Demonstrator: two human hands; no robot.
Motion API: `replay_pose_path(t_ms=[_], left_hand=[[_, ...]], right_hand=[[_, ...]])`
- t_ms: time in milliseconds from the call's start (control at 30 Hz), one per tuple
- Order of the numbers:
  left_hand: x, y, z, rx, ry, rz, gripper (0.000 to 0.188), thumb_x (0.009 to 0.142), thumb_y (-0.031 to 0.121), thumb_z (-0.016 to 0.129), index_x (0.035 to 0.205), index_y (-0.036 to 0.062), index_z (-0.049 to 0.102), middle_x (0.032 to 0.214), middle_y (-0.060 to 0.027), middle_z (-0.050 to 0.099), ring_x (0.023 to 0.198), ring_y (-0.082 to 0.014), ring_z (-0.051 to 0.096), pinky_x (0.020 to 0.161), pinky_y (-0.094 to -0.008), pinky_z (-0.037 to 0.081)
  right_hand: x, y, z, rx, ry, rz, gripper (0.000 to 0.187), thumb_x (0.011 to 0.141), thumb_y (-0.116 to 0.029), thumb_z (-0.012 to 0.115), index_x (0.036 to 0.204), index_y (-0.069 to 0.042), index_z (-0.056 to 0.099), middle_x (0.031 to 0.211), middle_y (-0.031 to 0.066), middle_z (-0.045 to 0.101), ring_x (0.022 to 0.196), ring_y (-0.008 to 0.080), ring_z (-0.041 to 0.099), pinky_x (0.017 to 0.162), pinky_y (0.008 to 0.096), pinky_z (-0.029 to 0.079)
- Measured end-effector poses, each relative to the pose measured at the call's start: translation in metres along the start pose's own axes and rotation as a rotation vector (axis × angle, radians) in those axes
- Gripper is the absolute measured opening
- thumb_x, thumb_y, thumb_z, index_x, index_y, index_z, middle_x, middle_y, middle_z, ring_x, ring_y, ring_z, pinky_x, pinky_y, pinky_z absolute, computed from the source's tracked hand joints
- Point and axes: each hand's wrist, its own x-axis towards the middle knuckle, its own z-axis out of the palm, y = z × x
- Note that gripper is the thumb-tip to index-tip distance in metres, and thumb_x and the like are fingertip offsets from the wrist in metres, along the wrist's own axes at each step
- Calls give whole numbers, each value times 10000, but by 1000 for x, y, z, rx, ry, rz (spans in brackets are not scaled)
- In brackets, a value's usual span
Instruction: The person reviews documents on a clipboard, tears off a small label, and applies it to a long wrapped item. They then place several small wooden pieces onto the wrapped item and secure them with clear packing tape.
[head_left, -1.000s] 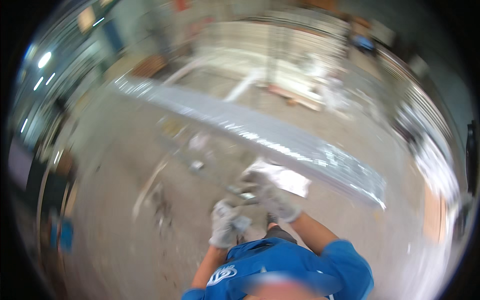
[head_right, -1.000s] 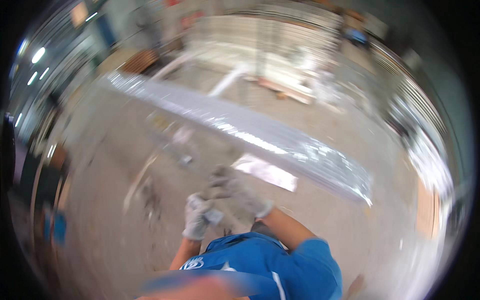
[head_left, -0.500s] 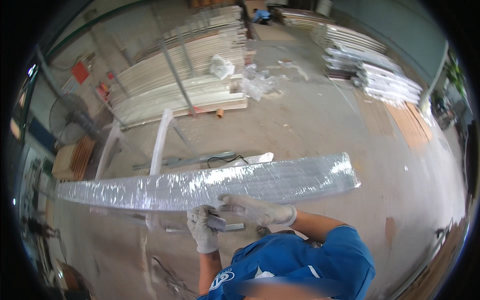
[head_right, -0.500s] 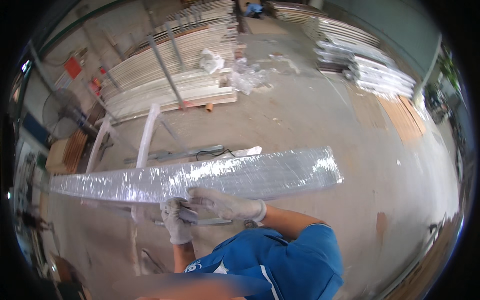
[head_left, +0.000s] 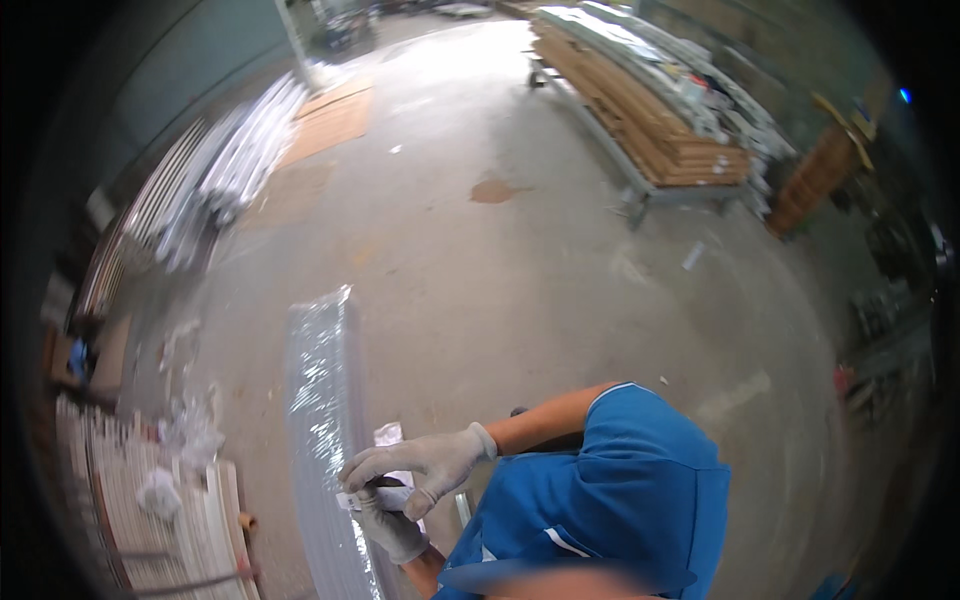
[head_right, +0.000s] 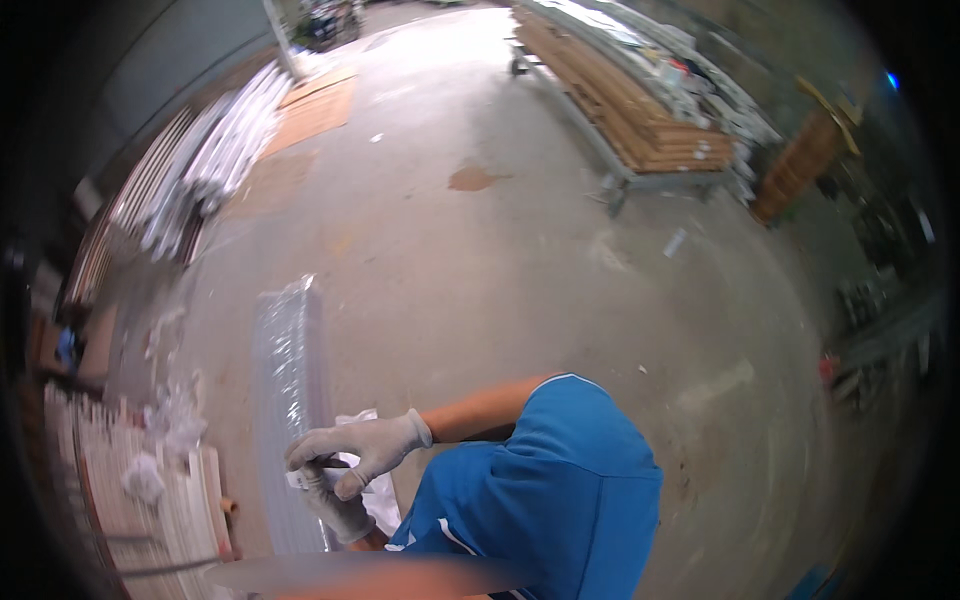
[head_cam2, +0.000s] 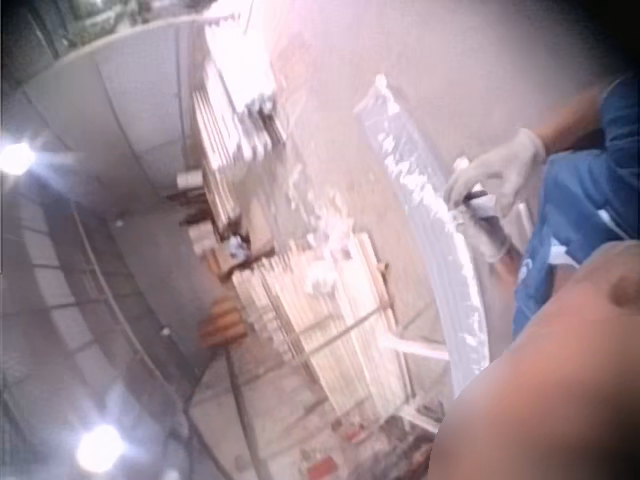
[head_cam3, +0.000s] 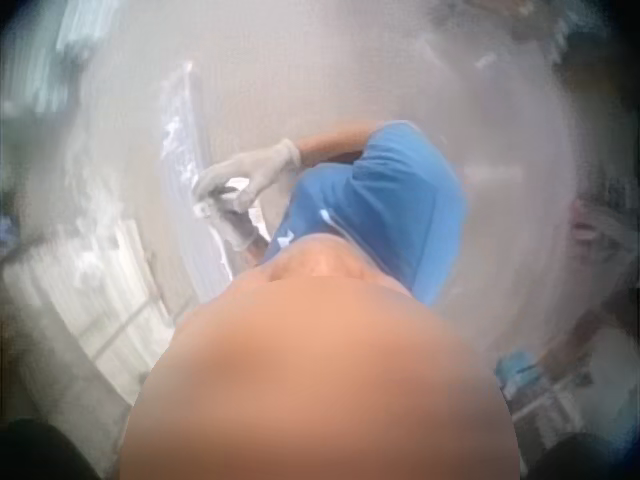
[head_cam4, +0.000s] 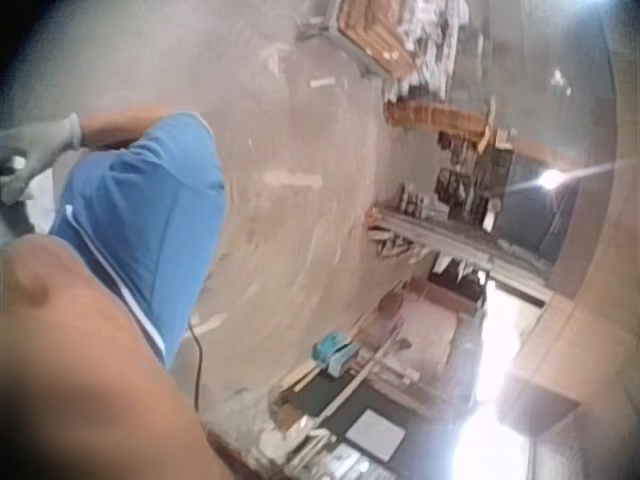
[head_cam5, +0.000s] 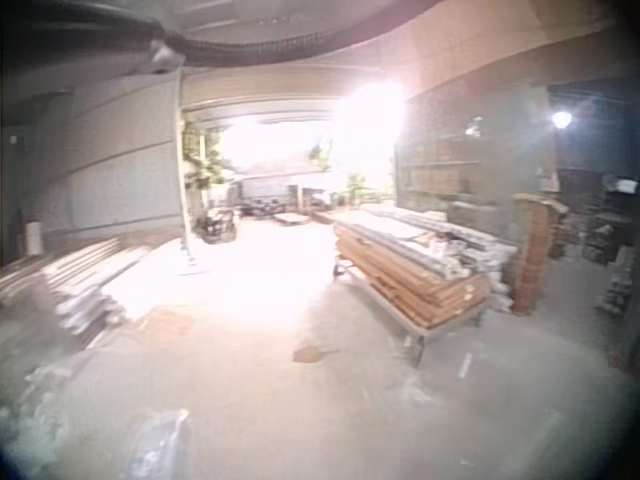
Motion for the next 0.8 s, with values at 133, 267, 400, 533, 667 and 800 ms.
replay_pose_path(t_ms=[133,267,400,533,667,800], left_hand=[[7,-37,23,-260,-72,-172,403,1064,362,505,1185,-15,582,1076,-78,606,984,-143,603,796,-299,515],[32,-63,55,-442,-143,-267,267,1029,280,586,1056,18,625,966,-70,653,873,-152,647,736,-309,563],[44,-85,128,-430,16,-477,198,991,247,640,1005,50,634,905,-61,649,769,-150,632,644,-282,529],[32,-89,240,-141,-346,-346,208,1003,196,625,1107,17,639,1010,-94,684,740,-177,652,631,-291,546],[29,-84,372,-102,-663,-287,282,1003,178,616,1205,-18,623,1099,-138,699,741,-188,677,630,-308,565],[37,-99,487,-122,-838,-340,315,999,169,617,1236,-38,625,1080,-161,711,753,-186,684,643,-302,566]], right_hand=[[-45,-27,-6,-55,108,84,813,820,-370,781,1461,-24,419,1530,204,371,1452,349,334,1183,461,307],[-103,-42,-23,-246,167,-8,871,799,-346,794,1505,-53,376,1588,201,306,1502,352,252,1208,476,260],[-171,-57,-61,-427,203,-29,876,860,-366,764,1546,-56,316,1587,203,323,1505,353,252,1216,475,240],[-253,-99,-135,-251,462,180,851,911,-417,721,1539,-19,308,1551,181,392,1470,326,327,1197,463,267],[-318,-147,-213,-220,733,198,851,916,-439,715,1526,3,319,1490,154,454,1406,271,408,1168,432,301],[-360,-179,-260,-50,897,106,844,918,-440,714,1519,7,325,1439,143,479,1371,252,436,1152,417,320]])
